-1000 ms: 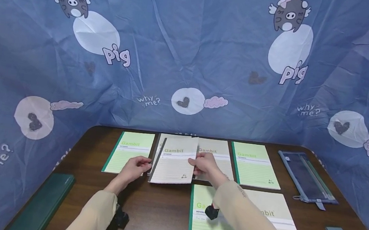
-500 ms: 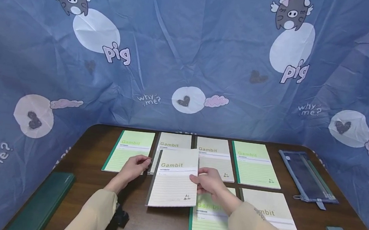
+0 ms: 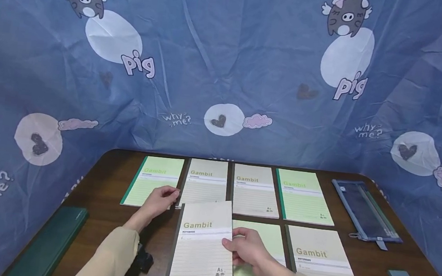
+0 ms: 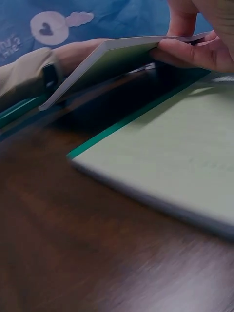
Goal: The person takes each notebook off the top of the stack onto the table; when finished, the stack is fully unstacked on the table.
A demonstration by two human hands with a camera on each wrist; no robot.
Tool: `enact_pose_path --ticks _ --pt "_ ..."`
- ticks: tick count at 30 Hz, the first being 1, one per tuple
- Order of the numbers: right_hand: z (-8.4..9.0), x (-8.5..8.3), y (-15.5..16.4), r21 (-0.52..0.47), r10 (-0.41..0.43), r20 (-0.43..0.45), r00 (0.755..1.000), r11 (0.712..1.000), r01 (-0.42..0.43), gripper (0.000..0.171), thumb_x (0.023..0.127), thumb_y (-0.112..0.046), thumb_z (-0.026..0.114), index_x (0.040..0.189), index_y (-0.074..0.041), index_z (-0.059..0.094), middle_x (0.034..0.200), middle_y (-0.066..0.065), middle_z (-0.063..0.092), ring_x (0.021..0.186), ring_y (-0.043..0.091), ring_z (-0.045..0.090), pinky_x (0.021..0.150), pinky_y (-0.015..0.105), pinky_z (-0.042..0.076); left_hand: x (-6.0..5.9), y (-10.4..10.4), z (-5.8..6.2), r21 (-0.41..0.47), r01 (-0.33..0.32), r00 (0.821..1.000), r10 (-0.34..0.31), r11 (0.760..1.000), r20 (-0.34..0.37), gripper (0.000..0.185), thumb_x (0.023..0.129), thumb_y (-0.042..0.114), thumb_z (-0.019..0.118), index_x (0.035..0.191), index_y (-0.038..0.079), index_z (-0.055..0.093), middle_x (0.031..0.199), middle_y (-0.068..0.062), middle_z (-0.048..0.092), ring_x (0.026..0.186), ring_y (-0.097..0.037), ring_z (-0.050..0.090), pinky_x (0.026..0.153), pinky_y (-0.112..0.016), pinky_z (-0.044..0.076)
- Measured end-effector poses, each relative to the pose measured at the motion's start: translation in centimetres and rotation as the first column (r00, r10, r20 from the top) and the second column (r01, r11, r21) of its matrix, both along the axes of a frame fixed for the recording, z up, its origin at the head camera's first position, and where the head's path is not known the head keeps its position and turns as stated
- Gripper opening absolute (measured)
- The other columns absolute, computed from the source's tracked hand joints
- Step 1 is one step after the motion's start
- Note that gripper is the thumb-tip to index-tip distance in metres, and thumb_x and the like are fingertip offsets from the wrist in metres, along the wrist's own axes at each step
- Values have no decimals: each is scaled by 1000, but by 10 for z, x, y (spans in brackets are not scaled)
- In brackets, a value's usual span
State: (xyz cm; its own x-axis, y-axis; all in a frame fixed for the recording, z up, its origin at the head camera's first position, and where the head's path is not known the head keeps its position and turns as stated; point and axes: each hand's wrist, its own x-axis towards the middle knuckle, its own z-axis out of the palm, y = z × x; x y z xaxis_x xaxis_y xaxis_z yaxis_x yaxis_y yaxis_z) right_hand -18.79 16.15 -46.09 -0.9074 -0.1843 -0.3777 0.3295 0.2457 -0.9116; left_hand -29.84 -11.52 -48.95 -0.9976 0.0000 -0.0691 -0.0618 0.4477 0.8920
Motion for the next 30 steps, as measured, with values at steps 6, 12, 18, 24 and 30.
enact_pose_path --ticks 6,12,18,24,30 --pt "-4 15 -6 -15 37 3 999 999 -37 49 93 -19 70 126 11 50 79 7 73 60 12 66 50 20 48 -1 0 0 -6 -13 1000 13 1000 10 33 103 23 54 126 1 64 118 -15 65 104 -26 62 84 -40 54" --pt "-8 26 -14 54 50 -42 998 997 -47 51 91 -19 73 123 13 51 80 7 71 61 14 66 53 25 54 -2 0 -1 -3 -14 1000 14 1000 26 33 103 24 55 126 2 64 118 -14 66 105 -26 62 85 -40 54" --pt "-8 31 -16 115 98 -110 989 990 -85 58 88 -20 76 123 18 50 76 7 70 53 12 64 56 31 57 -1 0 -1 1 -11 1000 11 1000 25 32 103 23 55 126 3 64 119 -14 65 107 -27 62 86 -41 54" --pt "-7 33 -14 180 163 -190 968 975 -129 71 86 -22 78 130 22 44 70 5 68 49 13 62 65 34 57 -2 0 -2 -2 -13 1000 13 1000 23 32 103 23 55 126 3 64 118 -13 65 106 -26 62 85 -40 54" --pt "-8 33 -13 290 242 -257 936 943 -164 70 84 -21 79 131 19 46 63 0 65 45 14 59 59 30 53 -2 0 -2 -5 -10 1000 10 1000 17 32 103 23 56 125 3 65 116 -13 66 103 -26 62 84 -40 54"
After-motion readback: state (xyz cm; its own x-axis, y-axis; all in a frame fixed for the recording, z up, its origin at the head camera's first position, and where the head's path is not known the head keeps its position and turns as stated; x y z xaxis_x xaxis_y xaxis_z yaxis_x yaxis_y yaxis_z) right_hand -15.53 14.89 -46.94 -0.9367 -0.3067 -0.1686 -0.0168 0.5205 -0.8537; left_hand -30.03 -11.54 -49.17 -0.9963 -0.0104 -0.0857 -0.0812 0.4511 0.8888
